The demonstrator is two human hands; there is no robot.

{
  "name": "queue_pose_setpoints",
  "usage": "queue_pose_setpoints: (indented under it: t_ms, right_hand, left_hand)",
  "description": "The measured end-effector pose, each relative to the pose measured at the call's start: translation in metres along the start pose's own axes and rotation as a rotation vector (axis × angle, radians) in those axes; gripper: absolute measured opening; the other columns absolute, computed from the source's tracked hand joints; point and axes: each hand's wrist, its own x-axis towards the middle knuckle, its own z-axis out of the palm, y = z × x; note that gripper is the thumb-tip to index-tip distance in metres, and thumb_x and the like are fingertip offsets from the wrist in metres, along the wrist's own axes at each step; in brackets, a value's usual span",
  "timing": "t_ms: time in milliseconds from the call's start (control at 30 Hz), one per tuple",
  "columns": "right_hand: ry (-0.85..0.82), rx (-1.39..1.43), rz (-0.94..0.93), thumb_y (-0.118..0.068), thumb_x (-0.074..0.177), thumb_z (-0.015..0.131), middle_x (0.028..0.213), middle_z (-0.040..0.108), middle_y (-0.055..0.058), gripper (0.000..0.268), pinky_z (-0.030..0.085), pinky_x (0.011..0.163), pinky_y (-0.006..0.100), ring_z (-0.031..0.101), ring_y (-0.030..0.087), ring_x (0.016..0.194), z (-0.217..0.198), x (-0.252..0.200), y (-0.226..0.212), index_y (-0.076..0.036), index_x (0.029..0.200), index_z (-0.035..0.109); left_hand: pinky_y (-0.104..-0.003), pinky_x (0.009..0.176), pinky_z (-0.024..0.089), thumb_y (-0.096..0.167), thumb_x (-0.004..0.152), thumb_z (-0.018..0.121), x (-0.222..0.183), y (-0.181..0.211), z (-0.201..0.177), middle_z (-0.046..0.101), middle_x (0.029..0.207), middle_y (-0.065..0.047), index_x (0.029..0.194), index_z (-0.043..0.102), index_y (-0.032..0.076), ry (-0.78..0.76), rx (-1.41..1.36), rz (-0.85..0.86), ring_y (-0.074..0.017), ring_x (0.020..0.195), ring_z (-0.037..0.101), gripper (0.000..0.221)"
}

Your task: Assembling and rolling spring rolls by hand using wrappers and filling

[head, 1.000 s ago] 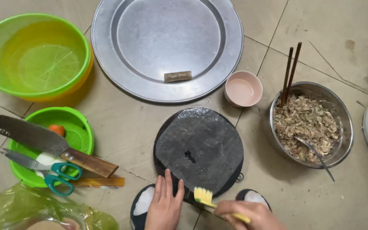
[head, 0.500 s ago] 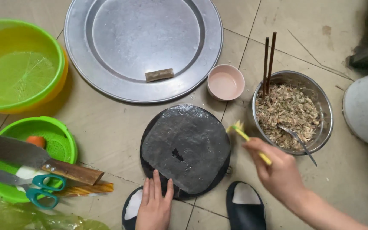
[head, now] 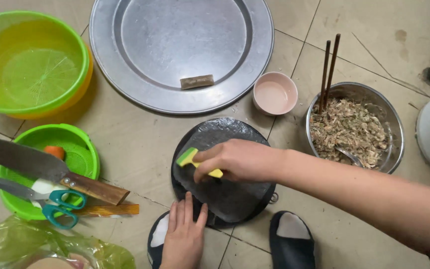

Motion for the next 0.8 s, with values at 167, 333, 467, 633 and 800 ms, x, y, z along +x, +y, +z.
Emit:
queue_pose_setpoints:
  t_ms: [167,333,467,633,800]
  right_hand:
    - [-0.338,-0.017,0.165,-0.001,0.085,0.061,0.098,0.084,0.001,0.035,0.06,0.074,0.044,0.08,0.025,0.084,-0.011,-0.035,-0.018,-0.02,0.111,0.075]
    - [-0.181,-0.022,0.228,0.018,0.073,0.056,0.118,0.082,0.001,0.06,0.059,0.088,0.043,0.078,0.023,0.108,-0.042,-0.007,0.013,-0.016,0.118,0.076]
    - [0.092,-0.011,0.149,-0.003,0.097,0.065,0.134,0.075,0.006,0.026,0.056,0.099,0.038,0.075,0.026,0.118,-0.05,-0.023,0.016,-0.015,0.119,0.073]
    - [-0.611,0.05,0.629,-0.041,0.103,0.061,0.106,0.086,-0.014,0.022,0.058,0.085,0.027,0.08,0.008,0.093,-0.053,-0.068,-0.007,-0.031,0.109,0.08]
    - [-0.128,0.03,0.515,-0.025,0.097,0.064,0.127,0.085,-0.009,0.025,0.061,0.098,0.034,0.082,0.014,0.113,-0.076,-0.028,0.014,-0.024,0.116,0.081]
  left_hand:
    - [-0.056,0.123,0.029,0.025,0.09,0.049,0.0,-0.006,-0.006,0.046,0.156,-0.034,0.137,0.062,0.021,-0.021,-0.045,0.001,-0.0421,0.129,0.054,0.049]
    - [-0.058,0.128,0.016,0.02,0.087,0.049,-0.005,-0.003,0.011,0.034,0.163,-0.038,0.148,0.052,0.018,-0.134,-0.01,0.016,-0.0472,0.141,0.042,0.061]
    - [-0.057,0.127,0.019,0.02,0.085,0.051,-0.005,-0.006,0.002,0.039,0.16,-0.037,0.145,0.056,0.017,-0.04,-0.016,0.016,-0.0479,0.139,0.045,0.06]
    - [-0.058,0.128,0.017,0.019,0.089,0.046,-0.008,-0.007,0.011,0.033,0.163,-0.041,0.149,0.052,0.014,-0.034,-0.033,0.045,-0.0504,0.143,0.042,0.061]
    - [-0.06,0.127,0.014,0.022,0.093,0.044,-0.009,-0.006,0.017,0.027,0.166,-0.042,0.153,0.045,0.015,-0.167,0.002,0.052,-0.0525,0.149,0.034,0.061]
